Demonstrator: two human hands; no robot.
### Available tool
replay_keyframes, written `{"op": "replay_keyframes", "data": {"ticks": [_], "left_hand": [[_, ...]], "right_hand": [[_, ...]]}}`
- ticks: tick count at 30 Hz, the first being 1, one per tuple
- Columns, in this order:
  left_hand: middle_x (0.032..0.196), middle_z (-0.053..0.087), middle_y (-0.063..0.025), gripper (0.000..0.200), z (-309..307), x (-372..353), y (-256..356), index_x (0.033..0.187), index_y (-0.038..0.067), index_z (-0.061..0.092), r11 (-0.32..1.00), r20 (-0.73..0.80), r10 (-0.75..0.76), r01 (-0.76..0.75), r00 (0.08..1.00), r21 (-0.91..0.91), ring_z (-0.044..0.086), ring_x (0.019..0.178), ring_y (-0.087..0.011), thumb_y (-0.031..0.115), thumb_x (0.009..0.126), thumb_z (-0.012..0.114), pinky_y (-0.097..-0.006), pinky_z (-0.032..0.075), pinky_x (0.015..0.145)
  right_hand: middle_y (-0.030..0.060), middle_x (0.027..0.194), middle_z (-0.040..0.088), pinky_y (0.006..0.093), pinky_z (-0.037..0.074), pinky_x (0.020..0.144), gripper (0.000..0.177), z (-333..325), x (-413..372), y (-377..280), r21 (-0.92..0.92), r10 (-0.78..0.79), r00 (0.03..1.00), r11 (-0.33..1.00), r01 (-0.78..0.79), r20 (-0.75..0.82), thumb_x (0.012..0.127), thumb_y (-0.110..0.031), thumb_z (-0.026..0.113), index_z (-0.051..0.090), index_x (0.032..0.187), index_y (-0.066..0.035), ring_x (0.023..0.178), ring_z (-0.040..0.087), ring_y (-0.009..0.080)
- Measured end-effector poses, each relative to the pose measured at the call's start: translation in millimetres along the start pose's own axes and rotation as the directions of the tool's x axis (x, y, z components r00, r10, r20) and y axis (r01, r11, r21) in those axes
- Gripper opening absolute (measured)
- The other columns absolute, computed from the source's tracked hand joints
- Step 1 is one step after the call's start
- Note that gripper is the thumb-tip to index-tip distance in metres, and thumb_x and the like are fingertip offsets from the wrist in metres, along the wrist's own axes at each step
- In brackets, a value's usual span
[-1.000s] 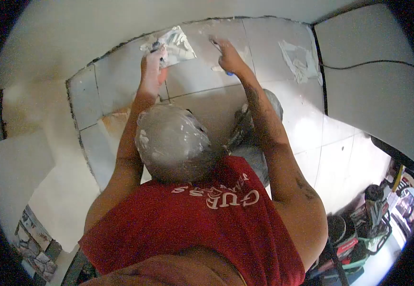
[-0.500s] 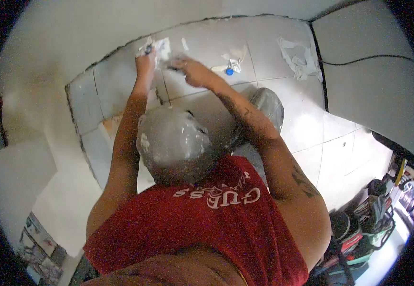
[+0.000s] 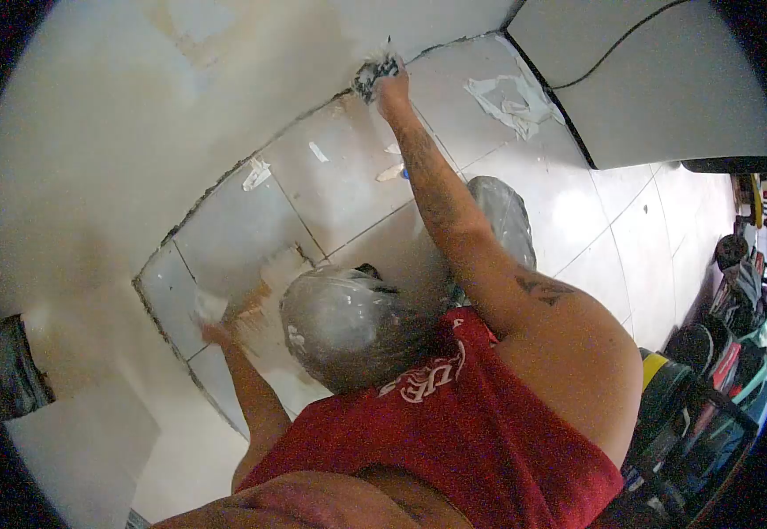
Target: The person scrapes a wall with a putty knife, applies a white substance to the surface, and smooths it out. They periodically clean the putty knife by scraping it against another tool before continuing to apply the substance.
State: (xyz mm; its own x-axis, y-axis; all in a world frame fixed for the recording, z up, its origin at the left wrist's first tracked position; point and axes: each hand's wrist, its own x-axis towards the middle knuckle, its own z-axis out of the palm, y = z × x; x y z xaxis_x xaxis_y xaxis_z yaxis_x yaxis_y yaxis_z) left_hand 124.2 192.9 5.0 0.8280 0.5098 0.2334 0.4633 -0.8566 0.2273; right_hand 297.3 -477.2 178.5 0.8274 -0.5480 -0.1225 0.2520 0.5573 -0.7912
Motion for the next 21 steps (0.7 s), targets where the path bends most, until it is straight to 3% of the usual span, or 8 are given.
{"op": "replay_keyframes", "data": {"ticks": [1, 3, 6, 9, 11, 14, 18, 21], "left_hand": [[0.083, 0.064, -0.0131, 0.04, -22, -1, -23, 0.119, 0.009, 0.052, 0.772, 0.147, 0.004, -0.097, 0.989, 0.628, 0.062, 0.066, -0.0229, 0.022, 0.082, 0.052, -0.0377, 0.046, 0.053], [0.088, 0.064, -0.0124, 0.038, -52, -9, -27, 0.119, 0.01, 0.052, 0.678, -0.201, 0.087, 0.09, 0.976, 0.73, 0.063, 0.07, -0.0228, 0.024, 0.084, 0.048, -0.0402, 0.048, 0.057], [0.089, 0.064, -0.0108, 0.037, -62, -23, -49, 0.118, 0.01, 0.051, 0.792, -0.187, -0.079, 0.176, 0.979, 0.585, 0.062, 0.073, -0.0249, 0.028, 0.086, 0.046, -0.0418, 0.048, 0.057], [0.089, 0.063, -0.0092, 0.037, -51, -35, -67, 0.118, 0.011, 0.05, 0.795, -0.17, -0.131, 0.206, 0.977, 0.571, 0.062, 0.076, -0.027, 0.031, 0.087, 0.043, -0.0435, 0.047, 0.057], [0.089, 0.063, -0.0081, 0.037, -51, -40, -64, 0.117, 0.011, 0.05, 0.768, -0.172, -0.139, 0.216, 0.975, 0.603, 0.062, 0.078, -0.0285, 0.033, 0.088, 0.042, -0.0446, 0.047, 0.057], [0.092, 0.062, -0.0098, 0.037, -19, -51, -96, 0.117, 0.009, 0.05, 0.83, -0.2, -0.215, 0.287, 0.956, 0.479, 0.062, 0.079, -0.0286, 0.03, 0.088, 0.042, -0.0436, 0.047, 0.059], [0.097, 0.061, -0.012, 0.036, -5, -57, -112, 0.118, 0.007, 0.05, 0.861, -0.206, -0.266, 0.328, 0.942, 0.388, 0.061, 0.079, -0.0288, 0.026, 0.088, 0.042, -0.0423, 0.048, 0.062], [0.1, 0.06, -0.0137, 0.036, -5, -60, -117, 0.118, 0.005, 0.05, 0.869, -0.216, -0.297, 0.357, 0.93, 0.342, 0.061, 0.08, -0.029, 0.023, 0.088, 0.042, -0.0412, 0.049, 0.064]], "right_hand": [[0.0101, 0.096, 0.055, 0.0337, 0.048, 0.065, 0.066, -1, 22, 14, 0.013, -0.047, 0.999, 0.999, 0.047, 0.009, 0.064, 0.014, 0.042, 0.036, 0.127, -0.008, 0.08, 0.055, 0.0226], [0.01, 0.103, 0.054, 0.0355, 0.05, 0.073, 0.065, 15, 31, 26, 0.016, -0.102, 0.995, 0.995, 0.102, -0.016, 0.065, 0.014, 0.041, 0.037, 0.126, -0.007, 0.09, 0.056, 0.0246], [0.011, 0.104, 0.054, 0.0363, 0.049, 0.074, 0.058, 57, 28, 25, -0.032, -0.106, 0.986, 0.994, 0.103, -0.125, 0.068, 0.012, 0.042, 0.038, 0.123, -0.005, 0.092, 0.055, 0.0254], [0.0141, 0.104, 0.052, 0.0368, 0.049, 0.073, 0.049, 82, 38, 34, -0.108, -0.091, 0.96, 0.992, 0.064, -0.264, 0.071, 0.009, 0.044, 0.039, 0.117, -0.004, 0.094, 0.053, 0.027], [0.0172, 0.108, 0.049, 0.0373, 0.049, 0.07, 0.047, 62, 79, 66, -0.229, -0.2, 0.963, 0.961, 0.156, -0.181, 0.071, 0.007, 0.046, 0.038, 0.117, -0.003, 0.096, 0.052, 0.0283], [0.021, 0.115, 0.043, 0.0403, 0.046, 0.078, 0.049, 84, 54, 55, -0.419, -0.298, 0.94, 0.884, 0.207, -0.165, 0.071, 0.003, 0.049, 0.035, 0.119, 0.001, 0.102, 0.048, 0.0322], [0.0198, 0.099, 0.048, 0.0393, 0.04, 0.086, 0.05, 121, 32, 69, -0.777, -0.584, 0.792, 0.576, 0.253, -0.176, 0.066, 0.005, 0.046, 0.037, 0.115, 0.004, 0.096, 0.047, 0.0337], [0.0254, 0.111, 0.044, 0.0426, 0.033, 0.093, 0.053, 141, 15, 75, -0.832, -0.626, 0.779, 0.451, 0.324, -0.036, 0.064, 0.005, 0.046, 0.038, 0.117, 0.005, 0.109, 0.038, 0.0384]]}}
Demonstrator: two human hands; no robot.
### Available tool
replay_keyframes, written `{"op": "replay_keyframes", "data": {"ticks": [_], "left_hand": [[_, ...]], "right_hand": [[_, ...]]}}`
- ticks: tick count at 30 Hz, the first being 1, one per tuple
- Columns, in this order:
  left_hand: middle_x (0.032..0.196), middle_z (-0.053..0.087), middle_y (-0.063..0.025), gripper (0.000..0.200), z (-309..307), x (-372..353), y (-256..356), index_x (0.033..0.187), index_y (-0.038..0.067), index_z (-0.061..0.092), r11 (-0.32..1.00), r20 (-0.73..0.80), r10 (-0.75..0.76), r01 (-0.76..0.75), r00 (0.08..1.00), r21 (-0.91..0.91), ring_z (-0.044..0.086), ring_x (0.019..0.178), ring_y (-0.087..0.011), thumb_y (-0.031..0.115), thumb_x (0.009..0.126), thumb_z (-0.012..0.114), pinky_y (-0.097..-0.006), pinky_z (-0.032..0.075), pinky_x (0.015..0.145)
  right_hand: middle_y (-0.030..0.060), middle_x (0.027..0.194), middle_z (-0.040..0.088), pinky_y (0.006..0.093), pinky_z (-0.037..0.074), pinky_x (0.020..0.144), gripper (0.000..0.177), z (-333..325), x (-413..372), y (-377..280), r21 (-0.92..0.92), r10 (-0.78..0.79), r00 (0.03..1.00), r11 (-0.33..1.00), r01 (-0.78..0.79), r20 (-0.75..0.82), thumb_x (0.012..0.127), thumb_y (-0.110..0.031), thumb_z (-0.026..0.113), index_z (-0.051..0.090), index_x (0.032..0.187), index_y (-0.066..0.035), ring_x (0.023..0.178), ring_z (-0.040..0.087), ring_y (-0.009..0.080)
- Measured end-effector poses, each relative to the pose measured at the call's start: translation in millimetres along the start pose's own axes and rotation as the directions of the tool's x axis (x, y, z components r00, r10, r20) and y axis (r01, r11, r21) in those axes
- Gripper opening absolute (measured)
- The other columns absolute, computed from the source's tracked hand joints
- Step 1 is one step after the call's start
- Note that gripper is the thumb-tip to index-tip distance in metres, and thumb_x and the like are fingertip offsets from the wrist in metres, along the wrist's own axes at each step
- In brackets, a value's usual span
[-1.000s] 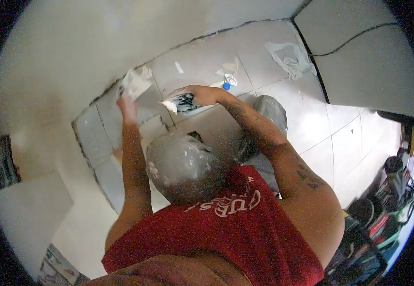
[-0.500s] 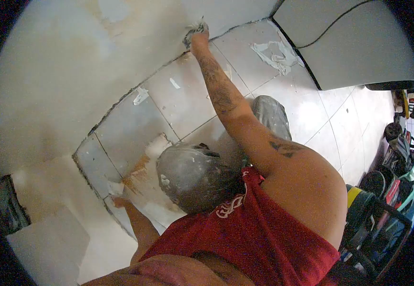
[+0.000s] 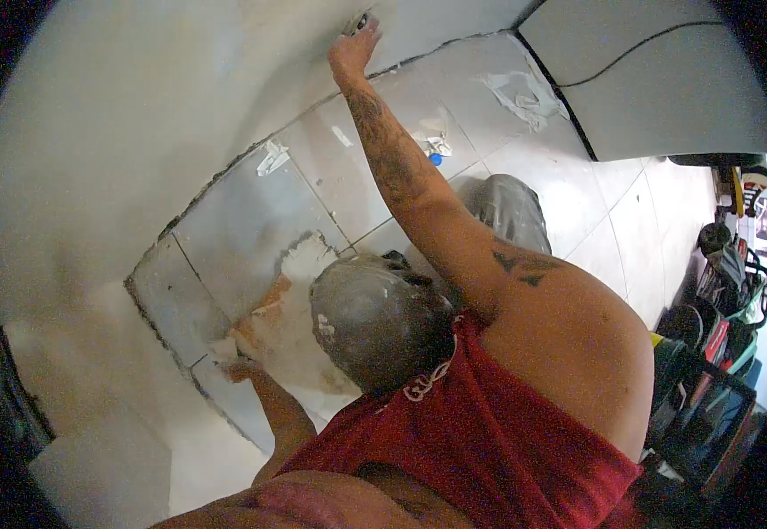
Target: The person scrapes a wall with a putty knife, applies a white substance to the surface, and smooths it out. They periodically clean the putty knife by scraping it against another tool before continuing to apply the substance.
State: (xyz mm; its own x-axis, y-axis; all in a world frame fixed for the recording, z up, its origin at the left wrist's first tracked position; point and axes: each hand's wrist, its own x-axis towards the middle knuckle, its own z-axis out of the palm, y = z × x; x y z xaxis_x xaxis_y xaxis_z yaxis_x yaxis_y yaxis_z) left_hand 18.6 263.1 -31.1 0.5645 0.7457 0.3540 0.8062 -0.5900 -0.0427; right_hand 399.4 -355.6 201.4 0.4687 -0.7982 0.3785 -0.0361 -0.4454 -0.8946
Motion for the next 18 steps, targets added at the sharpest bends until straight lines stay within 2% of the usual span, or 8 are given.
{"op": "replay_keyframes", "data": {"ticks": [3, 5, 7, 9, 11, 13, 16, 18], "left_hand": [[0.097, 0.061, -0.0149, 0.035, 6, -1, 0, 0.115, 0.006, 0.052, 0.997, -0.08, -0.032, 0.026, 0.996, -0.069, 0.061, 0.08, -0.0311, 0.027, 0.09, 0.04, -0.0422, 0.049, 0.063], [0.093, 0.061, -0.0155, 0.035, 16, -6, 3, 0.112, 0.006, 0.054, 0.992, -0.143, -0.052, 0.034, 0.988, -0.123, 0.06, 0.079, -0.0331, 0.031, 0.092, 0.038, -0.0435, 0.048, 0.061], [0.093, 0.061, -0.0152, 0.036, -6, -11, 21, 0.11, 0.006, 0.055, 0.921, 0.01, -0.2, 0.191, 0.98, -0.341, 0.06, 0.08, -0.0336, 0.032, 0.092, 0.037, -0.0431, 0.048, 0.062], [0.089, 0.061, -0.0161, 0.034, -23, -11, 23, 0.108, 0.003, 0.056, 0.934, -0.046, -0.153, 0.13, 0.987, -0.332, 0.06, 0.078, -0.0341, 0.028, 0.09, 0.04, -0.0423, 0.048, 0.062], [0.079, 0.061, -0.0179, 0.032, -11, -9, 15, 0.107, -0.003, 0.055, 0.988, -0.273, 0.112, -0.136, 0.956, -0.071, 0.06, 0.075, -0.0347, 0.019, 0.086, 0.047, -0.0411, 0.049, 0.063], [0.081, 0.061, -0.0186, 0.032, 7, -6, 10, 0.103, -0.004, 0.057, 0.986, -0.231, 0.015, -0.053, 0.973, -0.158, 0.059, 0.074, -0.0346, 0.023, 0.087, 0.047, -0.0408, 0.048, 0.063], [0.084, 0.061, -0.0195, 0.037, 23, 2, 2, 0.097, -0.006, 0.059, 0.958, -0.151, -0.121, 0.076, 0.981, -0.277, 0.058, 0.072, -0.0346, 0.028, 0.089, 0.049, -0.0403, 0.047, 0.063], [0.087, 0.061, -0.0194, 0.038, 21, -1, 2, 0.095, -0.006, 0.06, 0.915, -0.096, -0.208, 0.159, 0.973, -0.371, 0.058, 0.073, -0.0349, 0.03, 0.089, 0.048, -0.0408, 0.047, 0.064]], "right_hand": [[0.0293, 0.124, 0.033, 0.0474, 0.022, 0.103, 0.075, 7, -19, -22, 0.002, 0.017, 0.992, 1.0, -0.018, 0.124, 0.064, -0.002, 0.055, 0.022, 0.131, 0.006, 0.115, 0.032, 0.0465], [0.0279, 0.119, 0.039, 0.0452, 0.025, 0.101, 0.067, 10, -38, -50, -0.017, -0.043, 0.997, 0.999, 0.044, 0.062, 0.062, -0.001, 0.052, 0.03, 0.125, 0.006, 0.113, 0.035, 0.0443], [0.0272, 0.116, 0.043, 0.0436, 0.025, 0.102, 0.067, 31, -58, -53, -0.071, -0.137, 0.991, 0.988, 0.136, -0.01, 0.06, -0.003, 0.054, 0.033, 0.124, 0.007, 0.115, 0.035, 0.0436], [0.0269, 0.118, 0.041, 0.0451, 0.025, 0.102, 0.07, 30, -79, -88, 0.008, -0.112, 0.993, 0.994, 0.111, 0.038, 0.06, -0.003, 0.056, 0.032, 0.125, 0.007, 0.116, 0.033, 0.0457], [0.0275, 0.119, 0.039, 0.0468, 0.026, 0.101, 0.074, 32, -101, -120, 0.006, -0.118, 0.99, 0.993, 0.118, 0.075, 0.059, -0.003, 0.058, 0.03, 0.126, 0.007, 0.115, 0.032, 0.0476], [0.0288, 0.12, 0.036, 0.0487, 0.027, 0.1, 0.077, 43, -123, -138, -0.086, -0.149, 0.983, 0.984, 0.158, 0.106, 0.058, -0.003, 0.06, 0.028, 0.128, 0.006, 0.115, 0.031, 0.0495], [0.0316, 0.12, 0.032, 0.0512, 0.029, 0.097, 0.083, 56, -153, -159, 0.066, -0.135, 0.969, 0.99, 0.124, 0.208, 0.056, -0.002, 0.063, 0.026, 0.129, 0.005, 0.113, 0.03, 0.0515], [0.0329, 0.119, 0.03, 0.0509, 0.03, 0.096, 0.084, 63, -177, -175, 0.029, -0.137, 0.951, 0.991, 0.134, 0.277, 0.056, 0.0, 0.063, 0.025, 0.13, 0.004, 0.113, 0.03, 0.051]]}}
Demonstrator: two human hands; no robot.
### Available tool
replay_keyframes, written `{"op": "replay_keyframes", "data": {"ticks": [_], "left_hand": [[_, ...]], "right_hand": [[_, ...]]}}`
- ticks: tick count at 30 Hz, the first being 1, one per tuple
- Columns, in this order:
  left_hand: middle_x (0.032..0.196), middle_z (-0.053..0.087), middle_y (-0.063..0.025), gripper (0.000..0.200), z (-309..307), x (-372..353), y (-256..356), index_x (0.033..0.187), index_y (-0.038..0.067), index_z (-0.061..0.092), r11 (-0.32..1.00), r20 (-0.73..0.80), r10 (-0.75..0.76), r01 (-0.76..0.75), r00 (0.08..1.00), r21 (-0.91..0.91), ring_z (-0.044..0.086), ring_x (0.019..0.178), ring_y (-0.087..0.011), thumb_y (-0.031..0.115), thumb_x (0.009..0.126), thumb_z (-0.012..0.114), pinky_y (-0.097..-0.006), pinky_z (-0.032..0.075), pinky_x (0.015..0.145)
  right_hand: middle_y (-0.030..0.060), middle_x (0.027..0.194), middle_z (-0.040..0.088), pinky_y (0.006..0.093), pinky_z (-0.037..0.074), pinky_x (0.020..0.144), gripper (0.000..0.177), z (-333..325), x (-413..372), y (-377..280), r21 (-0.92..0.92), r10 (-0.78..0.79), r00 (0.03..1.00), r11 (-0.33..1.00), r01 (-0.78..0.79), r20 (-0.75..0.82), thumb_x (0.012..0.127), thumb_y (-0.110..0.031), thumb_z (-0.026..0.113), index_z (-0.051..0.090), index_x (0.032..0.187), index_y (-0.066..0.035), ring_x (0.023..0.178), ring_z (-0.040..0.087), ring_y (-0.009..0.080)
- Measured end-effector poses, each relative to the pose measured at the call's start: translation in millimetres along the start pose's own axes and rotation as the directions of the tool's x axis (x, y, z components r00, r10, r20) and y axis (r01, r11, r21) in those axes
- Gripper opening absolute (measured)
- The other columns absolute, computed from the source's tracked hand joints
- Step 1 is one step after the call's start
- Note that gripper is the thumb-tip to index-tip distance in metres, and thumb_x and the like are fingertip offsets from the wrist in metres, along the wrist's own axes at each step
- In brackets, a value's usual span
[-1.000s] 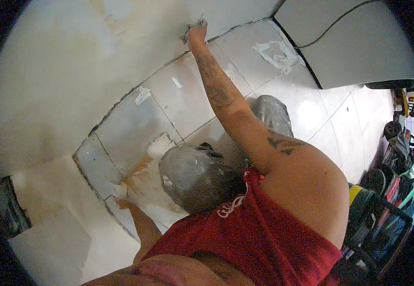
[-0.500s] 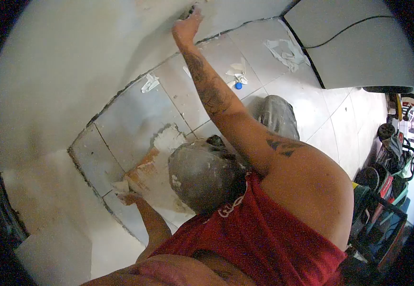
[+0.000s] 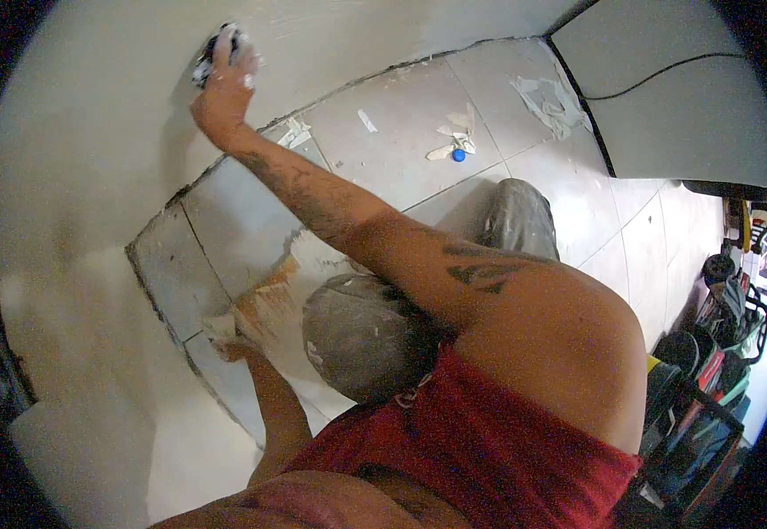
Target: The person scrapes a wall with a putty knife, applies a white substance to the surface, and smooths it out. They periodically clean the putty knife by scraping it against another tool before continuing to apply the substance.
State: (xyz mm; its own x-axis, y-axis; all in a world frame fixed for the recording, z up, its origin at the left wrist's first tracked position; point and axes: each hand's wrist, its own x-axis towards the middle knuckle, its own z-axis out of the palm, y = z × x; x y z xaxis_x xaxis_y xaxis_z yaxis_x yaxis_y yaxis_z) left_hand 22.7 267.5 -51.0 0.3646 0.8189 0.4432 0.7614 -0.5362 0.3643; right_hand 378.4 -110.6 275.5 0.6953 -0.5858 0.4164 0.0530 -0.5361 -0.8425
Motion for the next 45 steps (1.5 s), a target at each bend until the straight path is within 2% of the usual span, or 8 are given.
{"op": "replay_keyframes", "data": {"ticks": [10, 11, 13, 14, 20, 31, 35, 45], "left_hand": [[0.094, 0.062, -0.0178, 0.035, -10, 2, 15, 0.106, -0.001, 0.056, 0.95, 0.06, 0.129, -0.14, 0.99, 0.279, 0.06, 0.081, -0.032, 0.028, 0.088, 0.046, -0.0437, 0.048, 0.068], [0.093, 0.062, -0.0176, 0.034, -9, 3, 15, 0.107, 0.0, 0.055, 0.935, 0.071, 0.149, -0.164, 0.986, 0.316, 0.061, 0.081, -0.031, 0.027, 0.088, 0.046, -0.0439, 0.049, 0.068], [0.092, 0.062, -0.0171, 0.034, -11, 2, 19, 0.111, 0.001, 0.053, 0.9, 0.101, 0.19, -0.214, 0.977, 0.379, 0.061, 0.081, -0.0289, 0.024, 0.087, 0.047, -0.0442, 0.049, 0.067], [0.09, 0.062, -0.0169, 0.034, -11, 0, 20, 0.113, 0.002, 0.052, 0.849, 0.121, 0.222, -0.253, 0.967, 0.463, 0.062, 0.081, -0.028, 0.023, 0.086, 0.047, -0.0439, 0.049, 0.066], [0.079, 0.062, -0.004, 0.041, -22, -1, 34, 0.12, 0.009, 0.045, 0.753, 0.273, 0.072, -0.232, 0.959, 0.615, 0.063, 0.068, -0.0211, 0.026, 0.084, 0.051, -0.0353, 0.049, 0.053], [0.097, 0.063, -0.0154, 0.051, -30, 2, 40, 0.113, -0.003, 0.053, 0.963, 0.179, -0.256, 0.266, 0.95, -0.032, 0.061, 0.084, -0.033, 0.042, 0.09, 0.044, -0.0419, 0.049, 0.073], [0.092, 0.062, -0.0121, 0.047, -22, 2, 33, 0.116, 0.0, 0.05, 0.971, 0.148, -0.078, 0.041, 0.986, 0.237, 0.06, 0.078, -0.0289, 0.038, 0.088, 0.046, -0.04, 0.048, 0.065], [0.081, 0.062, -0.0039, 0.047, -13, 2, 22, 0.125, 0.008, 0.043, 0.704, 0.184, 0.248, -0.308, 0.951, 0.64, 0.06, 0.061, -0.0186, 0.027, 0.082, 0.05, -0.0353, 0.043, 0.047]], "right_hand": [[0.018, 0.117, 0.042, 0.0357, 0.042, 0.086, 0.068, -52, -45, 103, 0.426, -0.166, 0.952, 0.904, 0.043, 0.257, 0.063, 0.008, 0.05, 0.034, 0.128, -0.002, 0.1, 0.05, 0.0251], [0.0128, 0.098, 0.051, 0.0318, 0.046, 0.077, 0.062, -67, -43, 139, 0.281, -0.03, 0.972, 0.959, -0.039, 0.235, 0.064, 0.009, 0.049, 0.039, 0.125, -0.002, 0.087, 0.053, 0.0202], [0.0091, 0.084, 0.054, 0.03, 0.047, 0.062, 0.05, -136, -4, 145, 0.703, 0.496, 0.81, 0.453, -0.548, 0.312, 0.062, 0.006, 0.047, 0.048, 0.112, -0.001, 0.078, 0.054, 0.0199], [0.0085, 0.084, 0.054, 0.0296, 0.046, 0.059, 0.043, -140, 16, 204, 0.604, 0.444, 0.891, 0.687, -0.405, 0.093, 0.061, 0.008, 0.046, 0.051, 0.102, 0.0, 0.075, 0.054, 0.0198], [0.0068, 0.088, 0.054, 0.0311, 0.047, 0.063, 0.062, -167, 131, 351, 0.764, 0.349, 0.936, 0.616, -0.193, -0.044, 0.069, 0.013, 0.045, 0.035, 0.126, -0.008, 0.074, 0.052, 0.0183], [0.0101, 0.094, 0.055, 0.0287, 0.044, 0.065, 0.038, -185, 149, 216, 0.883, 0.542, 0.834, 0.434, -0.179, -0.098, 0.072, 0.007, 0.041, 0.048, 0.108, -0.004, 0.079, 0.054, 0.0216], [0.0099, 0.097, 0.055, 0.0335, 0.044, 0.07, 0.035, -168, 173, 247, 0.905, 0.718, 0.695, 0.277, -0.323, 0.029, 0.075, 0.002, 0.043, 0.047, 0.109, -0.004, 0.087, 0.054, 0.0235], [0.0209, 0.125, 0.042, 0.0424, 0.032, 0.094, 0.051, -138, 169, 206, 0.303, 0.508, 0.804, 0.854, -0.424, -0.307, 0.073, -0.006, 0.052, 0.041, 0.122, 0.001, 0.113, 0.041, 0.0352]]}}
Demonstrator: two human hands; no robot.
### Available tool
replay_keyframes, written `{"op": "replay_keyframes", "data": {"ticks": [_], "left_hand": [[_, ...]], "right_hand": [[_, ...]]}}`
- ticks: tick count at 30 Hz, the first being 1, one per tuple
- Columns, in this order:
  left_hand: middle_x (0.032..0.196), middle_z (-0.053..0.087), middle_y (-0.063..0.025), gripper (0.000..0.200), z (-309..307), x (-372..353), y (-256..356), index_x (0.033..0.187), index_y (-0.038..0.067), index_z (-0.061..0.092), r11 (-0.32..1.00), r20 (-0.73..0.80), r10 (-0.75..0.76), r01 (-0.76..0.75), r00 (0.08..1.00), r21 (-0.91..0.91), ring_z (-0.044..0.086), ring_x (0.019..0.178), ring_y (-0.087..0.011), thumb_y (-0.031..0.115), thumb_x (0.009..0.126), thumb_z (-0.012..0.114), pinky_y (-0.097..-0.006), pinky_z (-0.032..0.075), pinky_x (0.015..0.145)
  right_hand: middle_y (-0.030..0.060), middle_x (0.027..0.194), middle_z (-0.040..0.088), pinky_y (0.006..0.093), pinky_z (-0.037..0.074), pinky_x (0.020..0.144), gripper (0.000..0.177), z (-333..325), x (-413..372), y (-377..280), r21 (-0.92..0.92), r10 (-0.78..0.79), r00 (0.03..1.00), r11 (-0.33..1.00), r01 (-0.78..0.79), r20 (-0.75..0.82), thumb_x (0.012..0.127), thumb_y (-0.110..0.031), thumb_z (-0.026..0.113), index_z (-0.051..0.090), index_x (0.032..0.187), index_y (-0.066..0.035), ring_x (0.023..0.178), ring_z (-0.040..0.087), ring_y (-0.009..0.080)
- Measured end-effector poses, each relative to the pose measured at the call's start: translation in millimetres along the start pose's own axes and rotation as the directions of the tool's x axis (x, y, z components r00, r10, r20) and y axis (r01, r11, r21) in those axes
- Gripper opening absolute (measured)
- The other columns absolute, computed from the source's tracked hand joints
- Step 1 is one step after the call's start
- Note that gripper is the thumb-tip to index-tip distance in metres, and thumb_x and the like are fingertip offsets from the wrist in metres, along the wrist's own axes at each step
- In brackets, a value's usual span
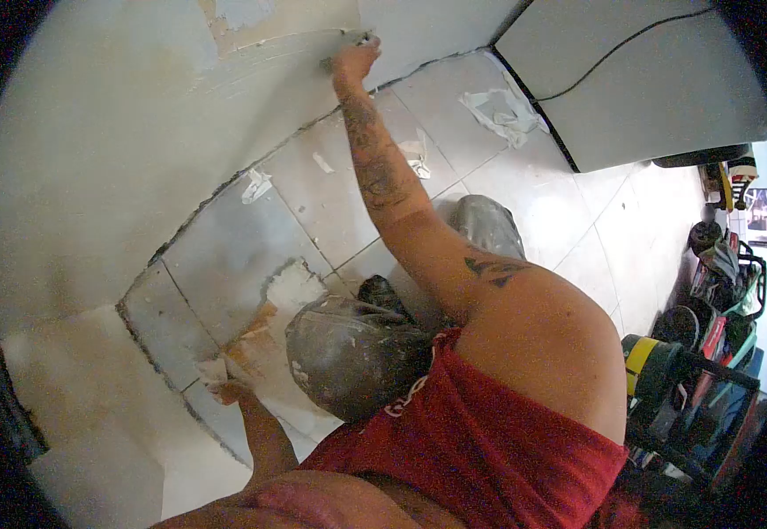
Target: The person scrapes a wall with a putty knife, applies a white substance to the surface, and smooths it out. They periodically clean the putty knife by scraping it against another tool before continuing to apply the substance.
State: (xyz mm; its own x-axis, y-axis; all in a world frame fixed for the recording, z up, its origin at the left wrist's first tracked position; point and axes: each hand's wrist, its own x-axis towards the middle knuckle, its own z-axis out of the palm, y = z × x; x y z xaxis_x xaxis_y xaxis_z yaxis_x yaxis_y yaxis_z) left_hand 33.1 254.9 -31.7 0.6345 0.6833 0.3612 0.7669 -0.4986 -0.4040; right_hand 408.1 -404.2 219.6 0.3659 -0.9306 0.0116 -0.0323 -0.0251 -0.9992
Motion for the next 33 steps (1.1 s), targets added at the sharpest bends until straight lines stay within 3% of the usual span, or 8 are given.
{"op": "replay_keyframes", "data": {"ticks": [8, 15, 18, 23, 25, 26, 28, 33], "left_hand": [[0.109, 0.058, -0.0146, 0.037, 1, 3, 2, 0.123, 0.013, 0.047, 0.752, 0.313, -0.305, 0.429, 0.899, -0.5, 0.059, 0.093, -0.0298, 0.024, 0.087, 0.046, -0.0386, 0.05, 0.075], [0.079, 0.059, -0.0069, 0.043, 1, 8, 0, 0.127, 0.011, 0.044, 0.997, -0.156, 0.069, -0.073, 0.985, -0.02, 0.057, 0.062, -0.0239, 0.026, 0.087, 0.042, -0.0356, 0.043, 0.054], [0.111, 0.056, -0.0136, 0.037, 0, 3, 3, 0.123, 0.013, 0.047, 0.996, 0.047, -0.057, 0.059, 0.997, -0.062, 0.059, 0.091, -0.029, 0.018, 0.087, 0.045, -0.0383, 0.049, 0.073], [0.109, 0.056, -0.0146, 0.036, 10, -2, -2, 0.123, 0.01, 0.046, 0.987, 0.162, -0.086, 0.107, 0.983, -0.123, 0.059, 0.091, -0.0287, 0.025, 0.09, 0.043, -0.0397, 0.05, 0.071], [0.102, 0.058, -0.0129, 0.037, 6, -2, 3, 0.123, 0.01, 0.046, 0.994, 0.093, -0.044, 0.053, 0.995, -0.098, 0.06, 0.085, -0.0259, 0.024, 0.089, 0.044, -0.0384, 0.049, 0.066], [0.095, 0.06, -0.0111, 0.038, 8, -4, 3, 0.124, 0.011, 0.045, 0.995, -0.003, -0.027, 0.026, 1.0, -0.097, 0.061, 0.078, -0.023, 0.021, 0.087, 0.045, -0.0369, 0.049, 0.062], [0.087, 0.062, -0.0091, 0.039, 14, -3, -2, 0.124, 0.011, 0.045, 0.989, -0.018, -0.06, 0.057, 0.998, -0.139, 0.062, 0.071, -0.0205, 0.018, 0.086, 0.047, -0.0359, 0.049, 0.058], [0.082, 0.061, -0.0083, 0.033, 0, -3, 1, 0.116, 0.009, 0.05, 0.986, -0.058, -0.069, 0.06, 0.996, -0.154, 0.062, 0.068, -0.0226, 0.018, 0.084, 0.049, -0.0373, 0.049, 0.056]], "right_hand": [[0.0276, 0.132, 0.027, 0.0469, 0.017, 0.106, 0.073, 28, -112, -32, -0.214, -0.341, 0.914, 0.897, 0.387, 0.222, 0.065, 0.0, 0.054, 0.023, 0.131, 0.005, 0.126, 0.019, 0.0461], [0.0246, 0.106, 0.043, 0.0516, 0.025, 0.098, 0.065, 67, -247, -52, -0.02, -0.525, 0.799, 0.832, 0.555, 0.294, 0.061, 0.003, 0.053, 0.034, 0.123, 0.006, 0.104, 0.038, 0.0457], [0.0224, 0.103, 0.044, 0.051, 0.028, 0.095, 0.067, 62, -292, -66, 0.084, -0.514, 0.747, 0.842, 0.532, 0.421, 0.059, 0.009, 0.05, 0.034, 0.124, 0.005, 0.101, 0.039, 0.0437], [0.0212, 0.115, 0.044, 0.0454, 0.032, 0.096, 0.062, 23, -278, -14, 0.402, -0.695, 0.495, 0.712, 0.575, 0.521, 0.061, 0.011, 0.043, 0.039, 0.122, 0.003, 0.109, 0.041, 0.035], [0.0188, 0.115, 0.047, 0.0398, 0.037, 0.093, 0.054, -1, -237, 36, 0.615, -0.531, 0.714, 0.768, 0.179, 0.456, 0.064, 0.008, 0.043, 0.044, 0.117, 0.004, 0.107, 0.047, 0.0272], [0.0149, 0.107, 0.053, 0.0358, 0.043, 0.085, 0.047, -19, -202, 45, 0.372, -0.571, 0.739, 0.813, 0.448, 0.358, 0.068, 0.004, 0.045, 0.046, 0.115, 0.004, 0.095, 0.053, 0.023], [0.0133, 0.1, 0.053, 0.0379, 0.039, 0.082, 0.038, -37, -119, 76, 0.08, -0.261, 0.91, 0.965, 0.249, 0.322, 0.067, 0.002, 0.049, 0.05, 0.105, 0.005, 0.094, 0.048, 0.0255], [0.0137, 0.101, 0.051, 0.033, 0.042, 0.079, 0.048, -22, -8, 102, 0.574, -0.166, 0.977, 0.816, 0.06, 0.133, 0.068, 0.008, 0.044, 0.04, 0.116, 0.003, 0.087, 0.051, 0.0222]]}}
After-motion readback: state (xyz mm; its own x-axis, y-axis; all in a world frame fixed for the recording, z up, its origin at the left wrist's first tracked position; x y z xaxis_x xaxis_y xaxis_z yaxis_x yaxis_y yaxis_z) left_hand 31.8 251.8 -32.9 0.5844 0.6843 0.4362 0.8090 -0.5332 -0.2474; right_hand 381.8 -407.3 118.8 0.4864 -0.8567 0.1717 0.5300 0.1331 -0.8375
